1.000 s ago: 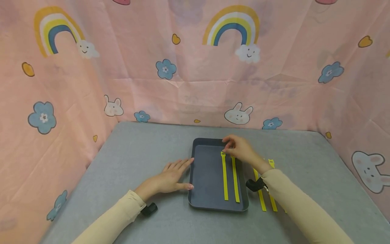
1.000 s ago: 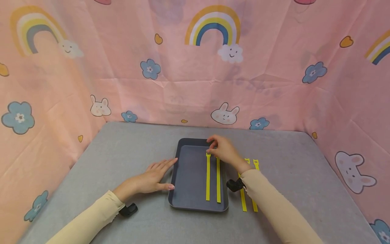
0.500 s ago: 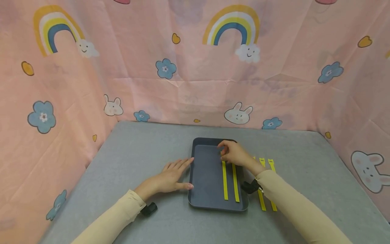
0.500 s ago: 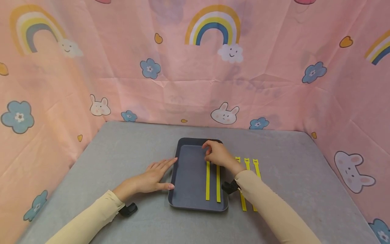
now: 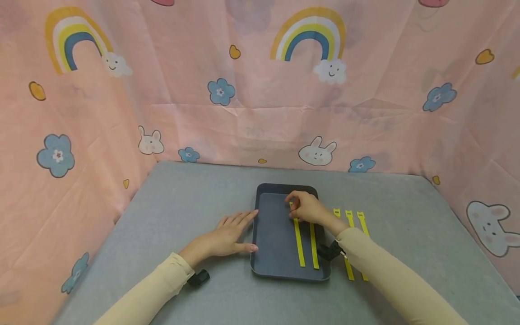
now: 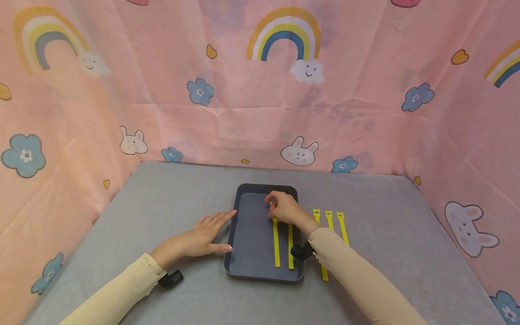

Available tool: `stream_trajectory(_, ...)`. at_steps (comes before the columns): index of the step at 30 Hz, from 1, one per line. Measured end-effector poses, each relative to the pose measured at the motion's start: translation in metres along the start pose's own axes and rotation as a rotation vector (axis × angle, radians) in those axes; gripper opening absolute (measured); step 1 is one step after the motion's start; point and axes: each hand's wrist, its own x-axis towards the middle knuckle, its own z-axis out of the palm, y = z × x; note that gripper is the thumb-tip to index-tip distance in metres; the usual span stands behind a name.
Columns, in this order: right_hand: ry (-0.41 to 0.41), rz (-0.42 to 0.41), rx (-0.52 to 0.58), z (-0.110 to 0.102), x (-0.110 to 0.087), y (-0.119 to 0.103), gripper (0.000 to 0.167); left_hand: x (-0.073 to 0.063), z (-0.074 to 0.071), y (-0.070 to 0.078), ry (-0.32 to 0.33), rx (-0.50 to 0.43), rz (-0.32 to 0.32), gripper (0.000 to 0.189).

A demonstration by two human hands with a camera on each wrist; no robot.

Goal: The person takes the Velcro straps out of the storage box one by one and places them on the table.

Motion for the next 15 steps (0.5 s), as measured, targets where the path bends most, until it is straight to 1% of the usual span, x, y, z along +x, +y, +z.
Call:
stream_trajectory(8, 0.002, -0.009, 0.000, 0.0039, 0.0029, -0.0054, 0.040, -0.0010, -0.0001, -0.0019, 0.011, -0.004, -0.001, 0.096)
stream_trajectory(15, -0.001, -0.019, 0.002, 0.0089, 0.0066, -0.0062, 0.038, -0.0009, 0.0008, -0.0028, 0.005, 0.001, 0.000, 0.096)
